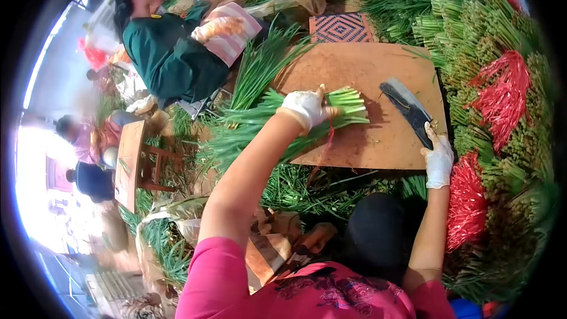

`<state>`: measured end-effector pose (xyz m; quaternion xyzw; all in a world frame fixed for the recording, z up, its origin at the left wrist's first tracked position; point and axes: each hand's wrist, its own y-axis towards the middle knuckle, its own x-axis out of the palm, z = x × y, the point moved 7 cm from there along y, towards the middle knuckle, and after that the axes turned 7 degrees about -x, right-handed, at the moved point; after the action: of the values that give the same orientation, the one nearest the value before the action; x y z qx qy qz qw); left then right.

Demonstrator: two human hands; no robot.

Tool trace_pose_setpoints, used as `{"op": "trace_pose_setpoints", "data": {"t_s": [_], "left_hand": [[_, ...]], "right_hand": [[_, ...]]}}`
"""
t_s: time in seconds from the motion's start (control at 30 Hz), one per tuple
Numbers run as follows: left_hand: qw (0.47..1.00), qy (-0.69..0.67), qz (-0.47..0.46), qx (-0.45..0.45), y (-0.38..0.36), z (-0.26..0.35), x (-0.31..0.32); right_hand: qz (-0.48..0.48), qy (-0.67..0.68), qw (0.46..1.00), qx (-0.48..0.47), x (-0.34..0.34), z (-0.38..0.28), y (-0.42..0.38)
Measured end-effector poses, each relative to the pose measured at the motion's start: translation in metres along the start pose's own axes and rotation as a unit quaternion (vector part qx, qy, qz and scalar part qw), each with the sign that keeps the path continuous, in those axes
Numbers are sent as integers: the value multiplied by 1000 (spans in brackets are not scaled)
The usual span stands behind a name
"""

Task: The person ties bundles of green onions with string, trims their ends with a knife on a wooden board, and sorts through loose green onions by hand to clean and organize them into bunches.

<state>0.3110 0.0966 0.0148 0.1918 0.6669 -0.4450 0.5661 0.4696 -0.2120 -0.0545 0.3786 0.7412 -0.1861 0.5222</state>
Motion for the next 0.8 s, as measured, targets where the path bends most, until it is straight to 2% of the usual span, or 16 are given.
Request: {"op": "trace_pose_setpoints", "data": {"t_s": [0.07,0.1,0.17,0.2,0.27,0.3,0.37,0.43,0.47,0.5,0.53,0.57,0.6,0.67,0.8], "left_hand": [[991,53,89,90,-35,11,-2],[994,92,-14,51,-47,16,-6],[981,175,35,69,-56,26,-14],[980,167,77,82,-57,31,-12],[968,152,165,110,-54,49,-6],[973,185,104,92,-47,57,-1],[967,249,-16,57,-26,72,-1],[948,309,-46,60,-5,81,6],[945,316,-67,61,1,86,9],[941,323,-84,61,4,90,11],[948,313,-2,58,6,94,13],[961,271,-10,53,14,91,19],[972,228,-21,48,15,89,19],[989,140,-42,36,16,85,19],[994,97,22,55,19,83,18]], "right_hand": [[6,26,999,-30,7,7,-3],[7,14,1000,-25,10,6,-1],[11,-15,1000,-18,15,1,3],[11,-32,999,-31,22,0,4],[15,43,998,-41,19,-16,4],[25,99,994,-43,14,-26,2],[134,160,973,-94,-11,-51,-9],[55,384,922,3,-6,-55,-23],[22,490,869,66,11,-54,-31],[10,524,850,45,-10,-79,-33],[15,553,831,63,-7,-85,-36],[21,581,809,82,-4,-90,-39],[-18,538,839,79,-12,-100,-41],[-50,560,822,88,-8,-114,-48],[-87,562,815,111,8,-127,-65]]}}
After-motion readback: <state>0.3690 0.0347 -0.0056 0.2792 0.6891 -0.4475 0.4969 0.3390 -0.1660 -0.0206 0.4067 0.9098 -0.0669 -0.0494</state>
